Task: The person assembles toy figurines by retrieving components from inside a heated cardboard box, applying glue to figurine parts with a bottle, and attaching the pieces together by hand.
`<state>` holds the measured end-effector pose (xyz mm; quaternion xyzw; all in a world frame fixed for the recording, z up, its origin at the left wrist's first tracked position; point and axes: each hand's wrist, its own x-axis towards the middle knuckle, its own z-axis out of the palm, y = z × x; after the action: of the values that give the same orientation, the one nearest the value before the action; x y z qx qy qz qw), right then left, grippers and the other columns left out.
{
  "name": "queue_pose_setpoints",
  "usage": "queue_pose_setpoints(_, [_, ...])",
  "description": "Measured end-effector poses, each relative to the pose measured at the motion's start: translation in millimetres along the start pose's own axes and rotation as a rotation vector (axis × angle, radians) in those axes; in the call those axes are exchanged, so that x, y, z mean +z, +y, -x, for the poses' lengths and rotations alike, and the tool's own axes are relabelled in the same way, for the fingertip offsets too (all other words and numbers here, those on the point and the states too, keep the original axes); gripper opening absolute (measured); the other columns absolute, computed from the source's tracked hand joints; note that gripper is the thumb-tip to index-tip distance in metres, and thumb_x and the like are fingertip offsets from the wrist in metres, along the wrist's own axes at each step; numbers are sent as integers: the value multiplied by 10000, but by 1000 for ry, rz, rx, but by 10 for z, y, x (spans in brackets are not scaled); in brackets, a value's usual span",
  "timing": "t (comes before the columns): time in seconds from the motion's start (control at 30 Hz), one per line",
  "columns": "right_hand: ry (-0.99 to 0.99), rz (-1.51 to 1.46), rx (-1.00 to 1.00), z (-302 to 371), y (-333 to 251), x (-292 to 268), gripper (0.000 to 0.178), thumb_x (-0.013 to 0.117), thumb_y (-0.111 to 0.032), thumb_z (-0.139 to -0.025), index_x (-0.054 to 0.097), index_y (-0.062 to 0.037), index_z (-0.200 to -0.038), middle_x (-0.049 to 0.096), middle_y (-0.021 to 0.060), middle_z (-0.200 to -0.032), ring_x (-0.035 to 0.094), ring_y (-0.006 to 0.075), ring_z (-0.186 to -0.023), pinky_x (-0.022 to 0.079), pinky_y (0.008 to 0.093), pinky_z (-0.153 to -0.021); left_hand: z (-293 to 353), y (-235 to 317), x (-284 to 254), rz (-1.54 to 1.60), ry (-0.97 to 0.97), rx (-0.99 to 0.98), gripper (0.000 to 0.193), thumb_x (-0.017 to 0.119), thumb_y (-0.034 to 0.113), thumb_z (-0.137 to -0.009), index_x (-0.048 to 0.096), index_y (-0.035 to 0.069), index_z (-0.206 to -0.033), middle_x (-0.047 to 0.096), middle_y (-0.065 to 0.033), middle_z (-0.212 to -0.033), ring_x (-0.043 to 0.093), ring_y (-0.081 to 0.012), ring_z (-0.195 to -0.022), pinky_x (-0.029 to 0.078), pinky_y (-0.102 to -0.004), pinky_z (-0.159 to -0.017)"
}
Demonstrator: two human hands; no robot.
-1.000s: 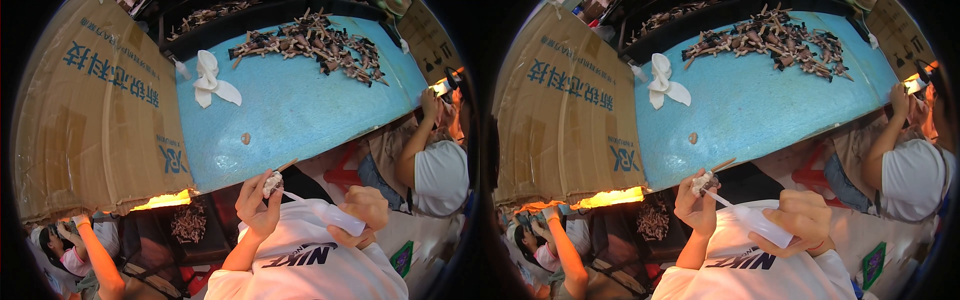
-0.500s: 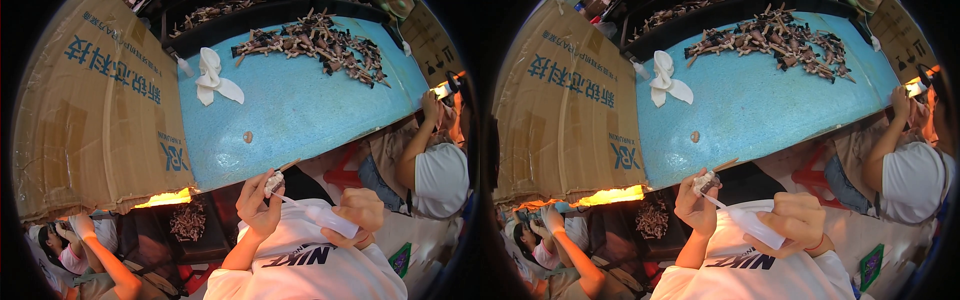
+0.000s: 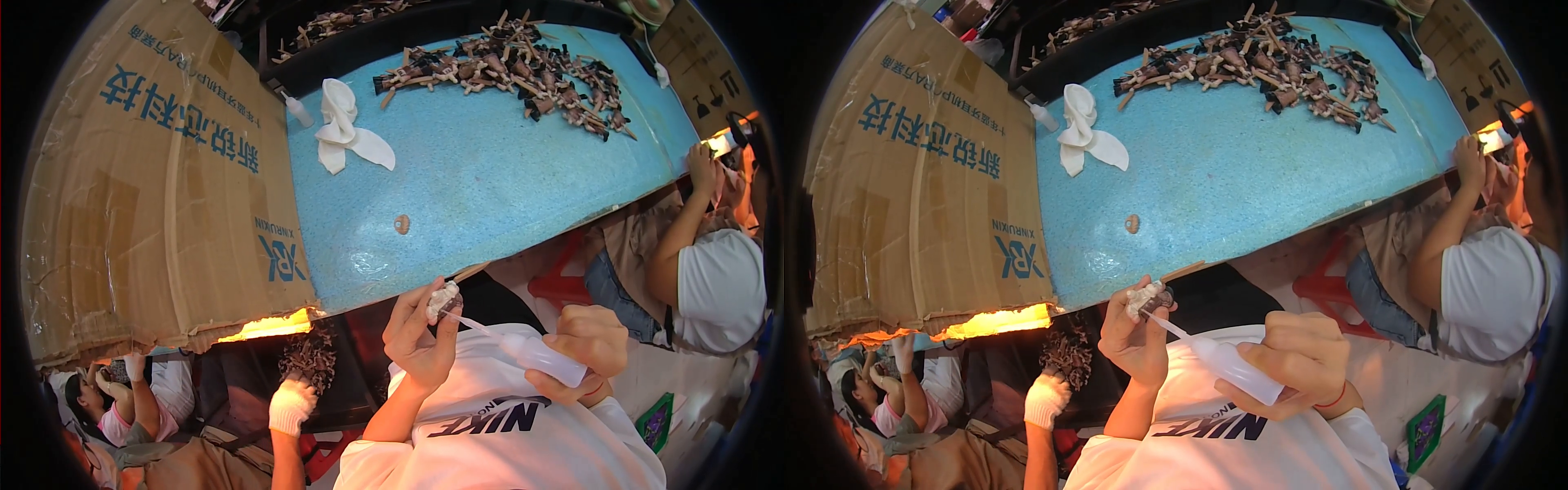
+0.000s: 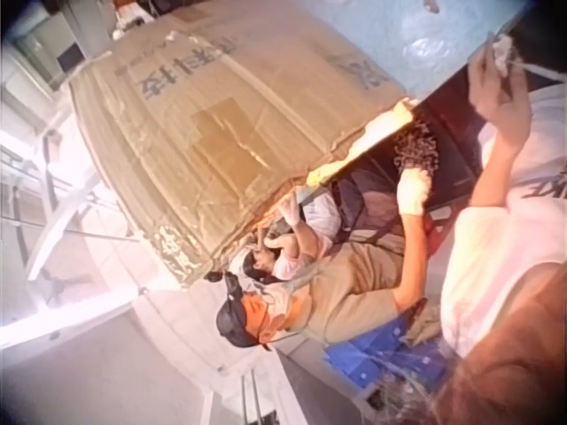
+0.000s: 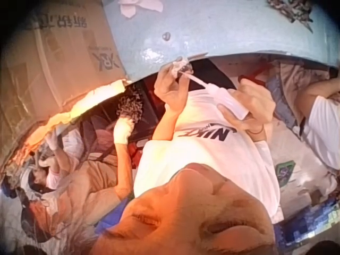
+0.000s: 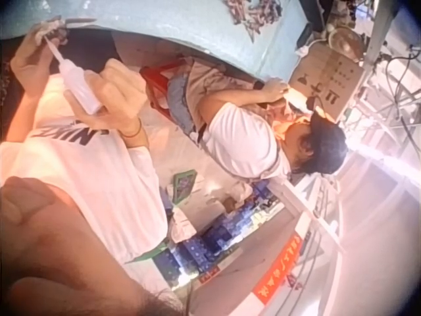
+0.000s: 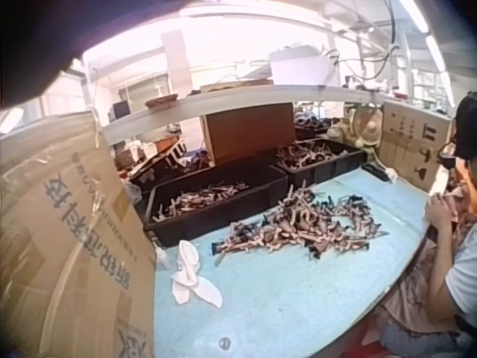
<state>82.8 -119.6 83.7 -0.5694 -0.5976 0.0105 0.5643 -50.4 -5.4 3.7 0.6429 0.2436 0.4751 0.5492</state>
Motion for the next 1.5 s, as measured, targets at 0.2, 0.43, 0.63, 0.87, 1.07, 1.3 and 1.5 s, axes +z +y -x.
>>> queue_pose_setpoints(0.2, [49,109,9,57,8,6,262,725,-114,-554,566,2,-728,447,44,-482,396,161,-357,281,256,-342,-2,-9,-9,-10,2,10,353,645,-98,-721,590,-101,-1069,586,-145,-936,529,-132,-763,441,-227,-711])
queue_pose_setpoints(0.43, [5,14,-9,22,-5,1,275,759,-71,-560,584,6,-758,438,30,-491,391,154,-362,278,247,-348,0,7,-32,-33,-37,0,153,592,-17,-807,600,-91,-941,545,-195,-989,585,-272,-935,579,-337,-662])
queue_pose_setpoints(0.63, [53,38,31,59,14,20,267,762,-66,-562,583,10,-745,423,42,-481,389,169,-365,263,252,-350,11,-21,-53,-37,-33,24,174,595,-21,-805,586,-93,-963,545,-191,-1005,593,-283,-929,580,-342,-668])
queue_pose_setpoints(0.87, [449,-479,360,233,203,77,293,628,-121,-725,497,32,-939,532,87,-723,444,92,-576,370,251,-480,-49,89,-4,185,56,-174,176,603,-43,-798,608,-83,-969,587,-162,-943,588,-204,-885,522,-302,-699])
queue_pose_setpoints(1.07, [402,-749,585,19,541,174,255,578,-24,-733,508,-3,-977,612,140,-952,568,163,-871,433,291,-826,-173,-89,-162,511,170,-295,162,550,47,-870,604,-41,-995,570,-139,-1075,583,-209,-894,540,-355,-693])
queue_pose_setpoints(1.3, [152,-72,475,-190,1176,334,254,661,-56,-709,579,-11,-946,613,75,-926,560,154,-844,432,283,-761,-238,-99,-317,569,261,-267,168,530,35,-877,606,-31,-1012,574,-136,-1100,593,-199,-893,543,-357,-684])
queue_pose_setpoints(1.5, [78,90,461,-401,1613,623,281,689,-63,-697,590,-13,-955,610,110,-890,582,254,-807,449,323,-747,-263,-81,-385,543,309,-233,194,536,66,-883,593,-21,-1046,579,-121,-1091,585,-169,-880,546,-334,-677])
